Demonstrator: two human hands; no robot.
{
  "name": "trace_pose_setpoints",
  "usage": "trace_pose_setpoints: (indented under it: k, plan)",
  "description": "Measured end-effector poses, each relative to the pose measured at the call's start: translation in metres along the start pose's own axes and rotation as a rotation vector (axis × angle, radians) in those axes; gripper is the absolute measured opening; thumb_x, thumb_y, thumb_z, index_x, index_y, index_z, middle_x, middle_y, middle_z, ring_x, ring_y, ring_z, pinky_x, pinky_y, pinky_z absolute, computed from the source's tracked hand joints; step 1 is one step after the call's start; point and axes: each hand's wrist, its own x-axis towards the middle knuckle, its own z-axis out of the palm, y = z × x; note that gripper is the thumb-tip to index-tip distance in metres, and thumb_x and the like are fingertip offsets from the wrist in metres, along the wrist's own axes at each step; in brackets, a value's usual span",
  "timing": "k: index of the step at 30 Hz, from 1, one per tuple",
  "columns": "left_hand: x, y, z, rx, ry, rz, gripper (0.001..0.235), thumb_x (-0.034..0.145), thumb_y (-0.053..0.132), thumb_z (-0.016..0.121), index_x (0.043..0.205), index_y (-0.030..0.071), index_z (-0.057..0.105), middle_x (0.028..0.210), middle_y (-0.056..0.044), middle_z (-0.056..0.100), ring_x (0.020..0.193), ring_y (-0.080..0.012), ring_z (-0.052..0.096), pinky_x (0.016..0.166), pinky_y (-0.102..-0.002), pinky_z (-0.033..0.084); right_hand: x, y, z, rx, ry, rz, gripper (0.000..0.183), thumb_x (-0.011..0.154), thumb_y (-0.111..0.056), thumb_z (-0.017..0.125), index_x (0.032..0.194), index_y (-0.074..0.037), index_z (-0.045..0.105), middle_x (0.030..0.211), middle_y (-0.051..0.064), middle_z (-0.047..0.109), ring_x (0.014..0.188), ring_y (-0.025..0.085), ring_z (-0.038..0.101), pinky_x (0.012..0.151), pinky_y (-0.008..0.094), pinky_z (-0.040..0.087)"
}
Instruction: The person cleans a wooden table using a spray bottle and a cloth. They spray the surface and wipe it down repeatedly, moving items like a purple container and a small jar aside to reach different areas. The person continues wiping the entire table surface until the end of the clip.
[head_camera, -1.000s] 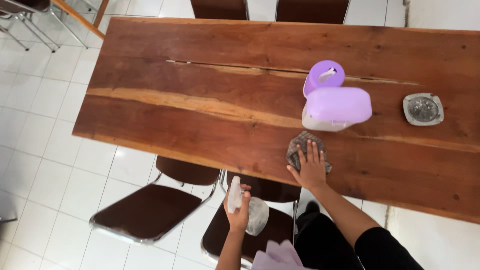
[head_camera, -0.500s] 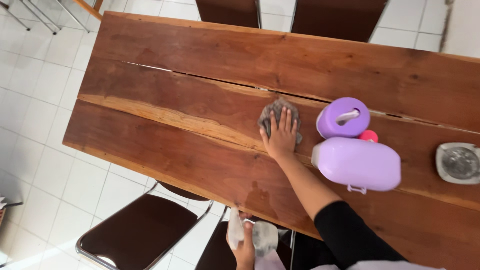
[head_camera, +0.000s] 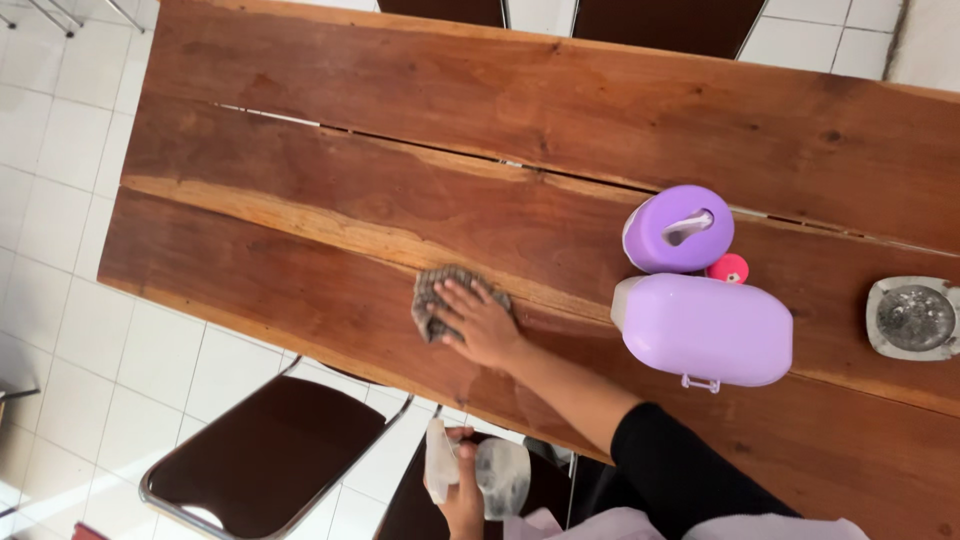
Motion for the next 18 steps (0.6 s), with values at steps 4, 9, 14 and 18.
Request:
trace_pose_setpoints:
  k: [4,9,14,18]
  plan:
    - [0.008,0.021,0.000,-0.059,-0.029,0.020,0.041,0.092,0.027,0.072,0.118,-0.005,0.063,0.104,-0.013,0.073,0.082,-0.0153,0.066,0.077,-0.029,0.054,0.027,0.047,-0.015,-0.125,0.051,0.171,0.065,0.098,-0.048,0.052,0.155,-0.019,0.044,0.167,0.012,0.029,0.155,0.030,0.022,0.120,0.060,0.021]
    - [-0.009,0.027,-0.020,-0.031,0.003,0.011,0.040,0.092,0.024,0.073,0.118,-0.005,0.064,0.103,-0.013,0.074,0.080,-0.0142,0.064,0.075,-0.029,0.052,0.016,0.100,-0.048,-0.142,0.196,0.441,0.064,0.100,-0.047,0.053,0.156,-0.018,0.044,0.168,0.014,0.028,0.155,0.032,0.022,0.122,0.061,0.019]
    - [-0.032,0.028,-0.040,-0.083,0.029,-0.007,0.035,0.093,0.021,0.071,0.117,-0.005,0.064,0.104,-0.013,0.073,0.079,-0.0130,0.065,0.074,-0.027,0.053,-0.038,0.094,-0.056,-0.193,0.205,0.452,0.068,0.101,-0.048,0.049,0.159,-0.014,0.039,0.169,0.017,0.022,0.156,0.034,0.019,0.122,0.059,0.015]
    - [-0.039,0.032,-0.036,-0.090,0.040,0.013,0.034,0.094,0.019,0.070,0.117,-0.006,0.063,0.105,-0.013,0.072,0.080,-0.0132,0.063,0.075,-0.027,0.052,-0.097,0.041,-0.037,-0.266,-0.089,0.382,0.069,0.101,-0.053,0.041,0.160,-0.018,0.032,0.170,0.014,0.017,0.157,0.030,0.011,0.123,0.056,0.011]
